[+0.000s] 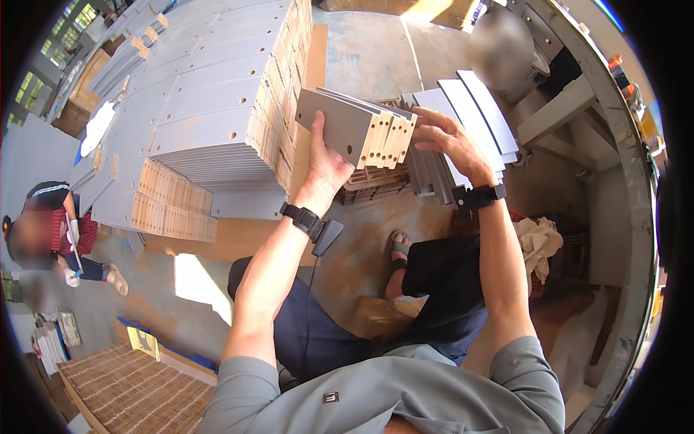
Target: Sorting and stacking painted wooden furniture panels into a plastic crate.
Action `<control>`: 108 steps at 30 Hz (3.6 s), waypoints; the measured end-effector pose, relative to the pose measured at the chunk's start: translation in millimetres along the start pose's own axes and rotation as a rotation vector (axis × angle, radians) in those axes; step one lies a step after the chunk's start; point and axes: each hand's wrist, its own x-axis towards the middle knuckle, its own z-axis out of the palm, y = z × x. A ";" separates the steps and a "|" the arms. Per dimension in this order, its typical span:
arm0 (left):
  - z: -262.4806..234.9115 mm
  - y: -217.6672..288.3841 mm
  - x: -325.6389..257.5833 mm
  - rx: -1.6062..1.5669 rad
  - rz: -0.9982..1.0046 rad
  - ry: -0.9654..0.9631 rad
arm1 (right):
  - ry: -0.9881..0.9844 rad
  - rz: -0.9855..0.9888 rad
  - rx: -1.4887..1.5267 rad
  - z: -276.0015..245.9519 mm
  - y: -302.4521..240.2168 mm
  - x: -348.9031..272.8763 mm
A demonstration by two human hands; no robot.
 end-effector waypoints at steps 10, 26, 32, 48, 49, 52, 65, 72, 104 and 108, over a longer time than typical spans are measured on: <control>21.3 -33.9 10.5 -0.177 0.166 0.150 | 0.253 -0.153 0.174 110.2 19.0 -5.3; -0.5 0.8 -15.6 0.505 -0.343 0.100 | 0.560 -0.272 0.146 90.7 -3.6 41.4; -9.3 36.5 -21.5 1.167 0.407 0.061 | 0.440 -0.401 -0.154 103.7 8.8 43.4; -25.6 24.5 20.6 1.195 0.276 -0.319 | 0.223 -0.386 -0.102 93.8 54.1 57.8; -16.9 26.7 24.1 1.225 0.341 -0.333 | 0.255 -0.392 -0.191 87.3 47.8 54.7; -23.8 33.0 34.5 1.367 0.468 -0.286 | 0.196 -0.360 -0.081 84.0 20.2 49.2; -35.5 18.7 1.5 1.483 0.343 -0.113 | 0.160 -0.322 -0.023 100.3 57.1 48.4; -46.4 20.0 6.7 1.449 0.306 -0.102 | 0.250 -0.324 -0.069 109.5 69.0 66.0; -152.6 -79.6 -242.9 0.467 -0.096 0.546 | -0.361 0.522 0.197 247.8 146.6 -115.9; -171.9 -71.7 -241.4 0.596 -0.144 0.544 | -0.258 0.443 0.235 278.6 191.4 -125.3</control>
